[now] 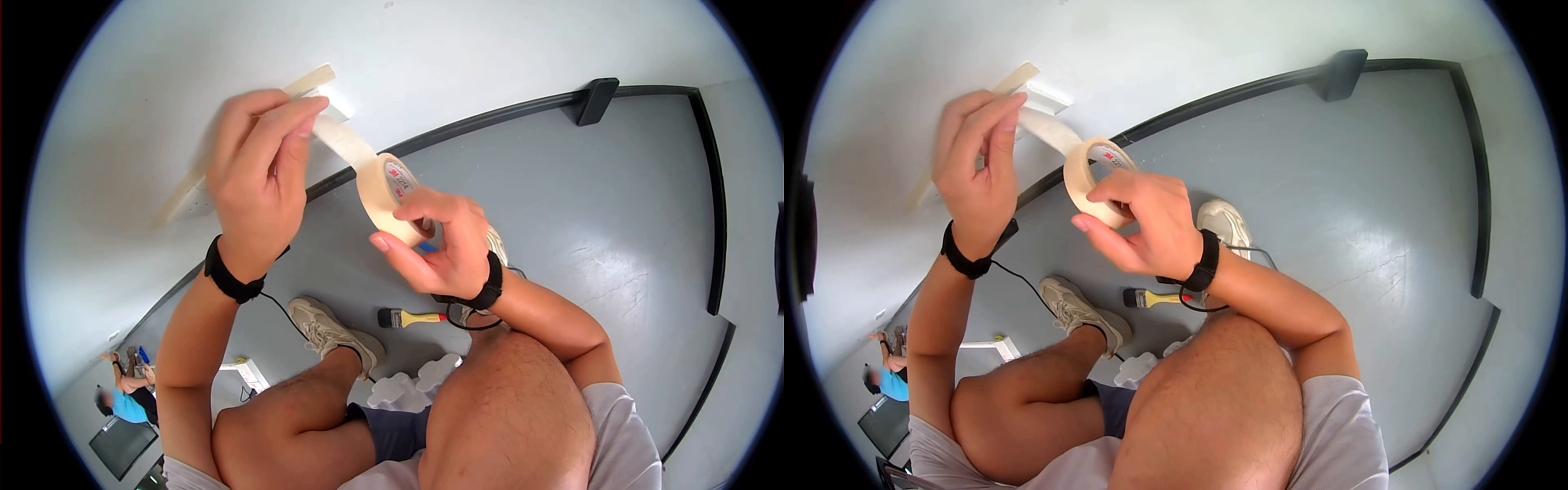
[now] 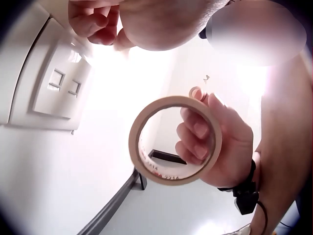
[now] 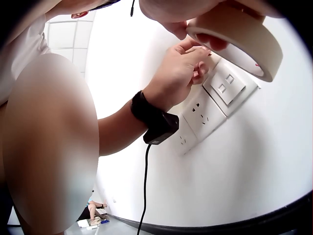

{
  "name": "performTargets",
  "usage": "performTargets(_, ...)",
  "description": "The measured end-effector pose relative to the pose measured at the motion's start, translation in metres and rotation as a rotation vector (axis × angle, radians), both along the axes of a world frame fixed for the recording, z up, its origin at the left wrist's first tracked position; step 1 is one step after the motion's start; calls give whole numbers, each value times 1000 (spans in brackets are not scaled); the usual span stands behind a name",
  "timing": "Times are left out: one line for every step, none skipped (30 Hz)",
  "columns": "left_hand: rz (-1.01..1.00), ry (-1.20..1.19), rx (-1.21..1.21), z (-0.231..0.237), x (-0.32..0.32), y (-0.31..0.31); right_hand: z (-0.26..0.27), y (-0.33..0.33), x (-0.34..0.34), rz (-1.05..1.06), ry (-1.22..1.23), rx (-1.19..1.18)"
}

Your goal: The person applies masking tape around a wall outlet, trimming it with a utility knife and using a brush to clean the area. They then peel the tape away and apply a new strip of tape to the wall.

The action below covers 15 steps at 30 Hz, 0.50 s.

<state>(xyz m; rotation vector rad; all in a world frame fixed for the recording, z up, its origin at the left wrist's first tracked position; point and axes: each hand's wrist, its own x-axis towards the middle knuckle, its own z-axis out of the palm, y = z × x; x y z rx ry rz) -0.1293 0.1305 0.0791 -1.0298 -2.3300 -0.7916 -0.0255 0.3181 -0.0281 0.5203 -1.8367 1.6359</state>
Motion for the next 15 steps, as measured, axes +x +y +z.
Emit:
performTargets(7,24,-21,2,0,1,-1,0,1,-1,2,1)
performTargets(6,25,-20,4,1,3,-3,-1,2,11,-70,-6)
performTargets(30,-23,0,7,3,5,-3,-1,3,24,-142,-13)
performTargets(54,-74,19,8,4,6,-3,-1,3,24,-145,-12)
performTargets(54,-74,19,11,5,6,-3,0,4,19,-178,-7)
performTargets(74,-150,-30,13,7,6,-2,0,5,14,-212,-2)
performTargets(95,-224,-80,15,10,6,-2,0,4,15,-210,-2)
performTargets(96,-225,-80,15,13,6,-2,0,4,7,-206,-22)
performTargets(97,-265,-111,13,17,6,-2,0,4,-1,-204,-41)
performTargets(96,-305,-141,10,21,6,-2,0,4,-1,-204,-41)
performTargets(94,-307,-140,6,25,4,-1,1,4,-11,-166,-61)
performTargets(141,-388,-130,1,29,3,0,2,5,-22,-126,-81)
performTargets(190,-468,-121,-4,31,2,0,3,6,-24,-125,-82)
performTargets(189,-465,-123,-7,32,1,1,5,6,-15,-98,-76)
performTargets(226,-465,-125,-10,32,-1,1,5,7,-5,-73,-71)
